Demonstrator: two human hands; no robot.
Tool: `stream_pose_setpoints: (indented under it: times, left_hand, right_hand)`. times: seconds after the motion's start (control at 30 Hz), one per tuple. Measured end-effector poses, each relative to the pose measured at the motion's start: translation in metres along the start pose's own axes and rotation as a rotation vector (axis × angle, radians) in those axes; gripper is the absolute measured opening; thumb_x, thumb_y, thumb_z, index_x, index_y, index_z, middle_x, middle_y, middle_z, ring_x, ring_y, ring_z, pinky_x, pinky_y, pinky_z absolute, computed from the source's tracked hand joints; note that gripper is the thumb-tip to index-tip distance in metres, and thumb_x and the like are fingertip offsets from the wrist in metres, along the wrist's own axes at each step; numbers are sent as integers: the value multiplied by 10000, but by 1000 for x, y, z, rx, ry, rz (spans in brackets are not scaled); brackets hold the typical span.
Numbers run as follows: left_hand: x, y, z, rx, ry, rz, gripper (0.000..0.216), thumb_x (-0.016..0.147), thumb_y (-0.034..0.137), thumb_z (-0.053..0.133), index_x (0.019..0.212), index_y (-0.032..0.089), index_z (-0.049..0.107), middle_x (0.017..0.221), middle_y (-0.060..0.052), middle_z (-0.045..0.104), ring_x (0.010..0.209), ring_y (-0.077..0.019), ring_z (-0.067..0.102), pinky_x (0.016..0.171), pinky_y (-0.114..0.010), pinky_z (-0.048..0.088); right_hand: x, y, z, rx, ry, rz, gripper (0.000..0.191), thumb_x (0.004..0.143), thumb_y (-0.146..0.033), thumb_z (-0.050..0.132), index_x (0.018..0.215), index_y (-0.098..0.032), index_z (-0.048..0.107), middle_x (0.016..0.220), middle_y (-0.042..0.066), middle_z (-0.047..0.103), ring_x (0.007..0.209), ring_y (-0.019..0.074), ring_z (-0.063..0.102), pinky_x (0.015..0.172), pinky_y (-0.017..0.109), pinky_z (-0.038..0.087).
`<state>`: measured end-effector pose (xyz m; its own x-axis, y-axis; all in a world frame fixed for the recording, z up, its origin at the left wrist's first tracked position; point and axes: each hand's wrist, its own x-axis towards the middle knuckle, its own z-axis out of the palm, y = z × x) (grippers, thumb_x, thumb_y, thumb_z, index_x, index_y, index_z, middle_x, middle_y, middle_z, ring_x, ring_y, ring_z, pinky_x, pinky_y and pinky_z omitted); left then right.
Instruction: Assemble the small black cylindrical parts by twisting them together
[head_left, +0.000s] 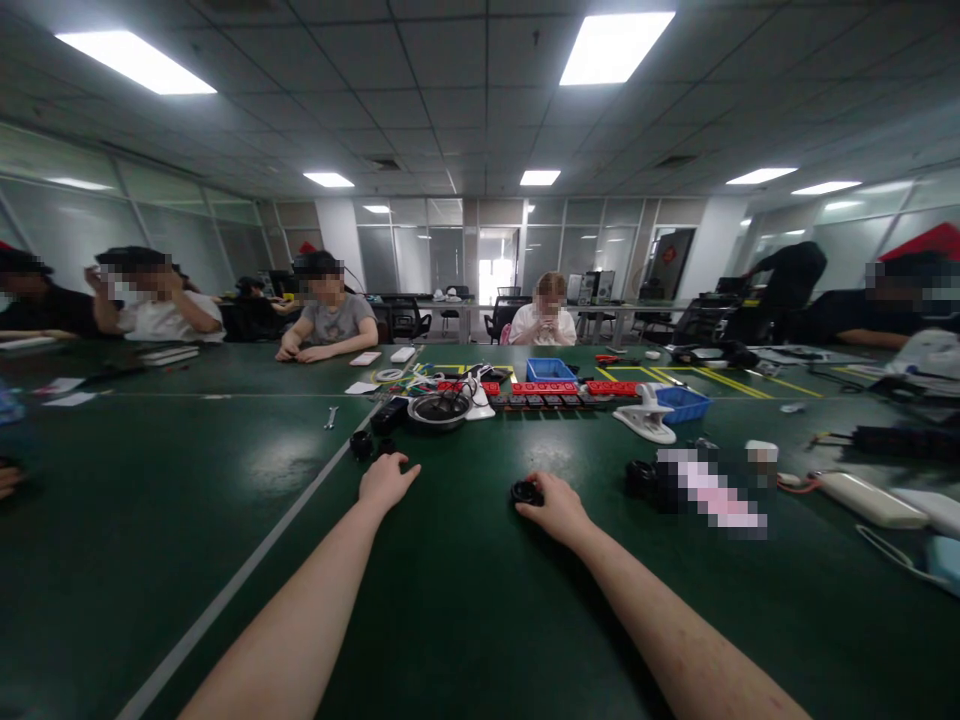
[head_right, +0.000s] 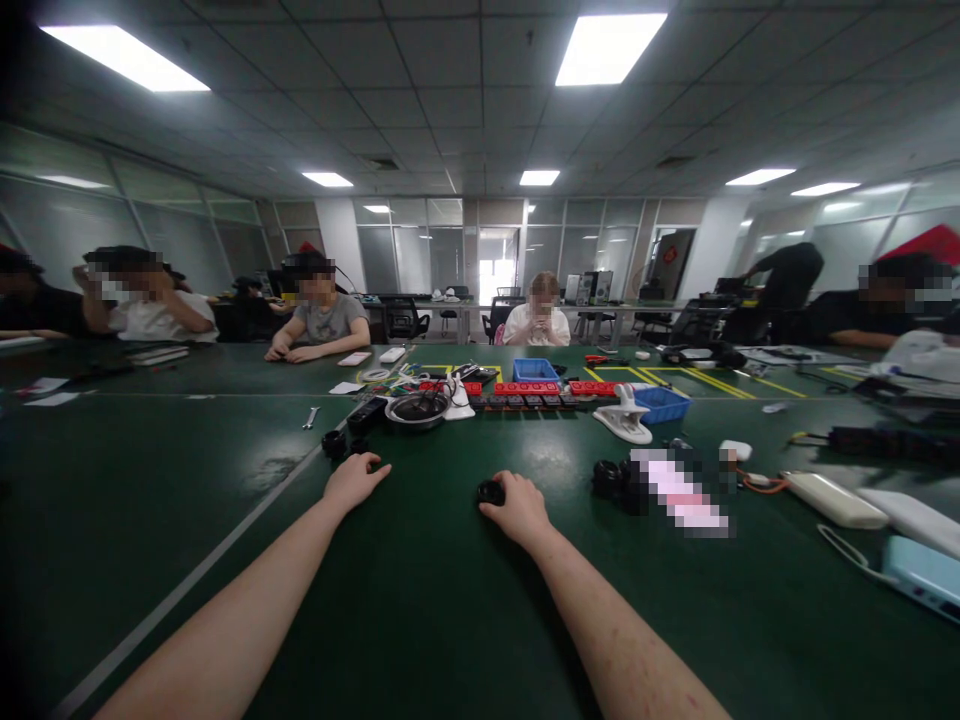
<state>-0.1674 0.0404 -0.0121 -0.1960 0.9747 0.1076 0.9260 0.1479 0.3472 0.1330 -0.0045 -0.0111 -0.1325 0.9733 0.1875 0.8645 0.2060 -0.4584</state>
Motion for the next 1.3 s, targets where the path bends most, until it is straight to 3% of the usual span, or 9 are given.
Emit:
stream_pose_setpoints:
  times: [0.27, 0.4, 0.47, 0.6, 0.7, 0.9, 1.03, 1.13, 1.3]
  left_hand:
    - [-3, 1, -7, -48, -1, 11, 370, 777, 482, 445, 968, 200, 586, 1026, -95, 601, 921, -237, 565, 719, -298, 429]
    - [-22, 26, -11, -105, -51, 131, 427, 837, 485, 320, 757, 197, 624, 753, -58, 642, 728, -204, 593, 627, -282, 427]
    - [-36, 47, -10, -144, -67, 236, 421, 850, 465, 307, 757, 204, 624, 712, -35, 630, 690, -184, 588, 614, -268, 424]
    - [-63, 81, -3, -216, -42, 407, 375, 845, 423, 363, 1134, 222, 492, 943, -32, 604, 839, -169, 570, 717, -257, 429]
    - [-69, 86, 1, -229, -11, 458, 494, 835, 421, 393, 1277, 207, 336, 1164, -71, 507, 1065, -194, 473, 887, -298, 367]
    - [-63, 81, 8, -180, -33, 523, 601, 776, 458, 490, 1304, 238, 306, 1406, -56, 258, 1284, -249, 184, 1021, -401, 207]
    - [-67, 90, 13, -139, -97, 644, 476, 735, 367, 581, 1186, 273, 464, 1270, -19, 471, 1174, -211, 387, 974, -320, 299]
    - [-66, 87, 13, -140, -48, 579, 370, 693, 302, 633, 1053, 252, 558, 1076, -25, 593, 1030, -214, 501, 903, -307, 358]
    - [-39, 53, 4, -160, 163, 318, 401, 686, 234, 618, 1066, 138, 529, 1034, -133, 565, 1011, -310, 485, 855, -420, 373]
  right_hand:
    - [1, -2, 1, 4, 18, 33, 468, 623, -369, 658, 1031, -193, 511, 1011, 81, 570, 939, 243, 526, 756, 332, 380]
    - [-2, -8, 1, 6, 34, 120, 634, 572, -438, 687, 1099, -165, 462, 1023, 116, 566, 959, 286, 520, 766, 386, 378]
    - [-5, -11, 1, 91, -22, 81, 640, 586, -424, 684, 1125, -178, 443, 944, 84, 592, 880, 256, 552, 741, 372, 392]
    - [-8, -14, 1, 387, -186, -176, 574, 677, -367, 630, 1177, -198, 404, 863, 25, 598, 741, 155, 558, 672, 283, 421]
    - [-8, -14, -1, 422, -209, -217, 404, 724, -357, 583, 1072, -173, 493, 751, 2, 582, 655, 130, 532, 610, 257, 416]
    - [-4, -11, 2, 386, -125, -182, 276, 737, -328, 569, 954, -160, 547, 640, -28, 527, 580, 112, 490, 550, 234, 388]
    - [-4, -10, 5, 342, -131, -202, 290, 737, -326, 564, 968, -154, 544, 636, -29, 519, 587, 118, 487, 553, 238, 384]
    - [-4, -10, 5, 335, -140, -192, 279, 739, -327, 561, 960, -157, 551, 649, -26, 526, 596, 118, 492, 563, 240, 386]
    - [-4, -10, 3, 324, -173, -177, 252, 744, -320, 562, 939, -161, 573, 681, -13, 541, 614, 117, 498, 568, 240, 387]
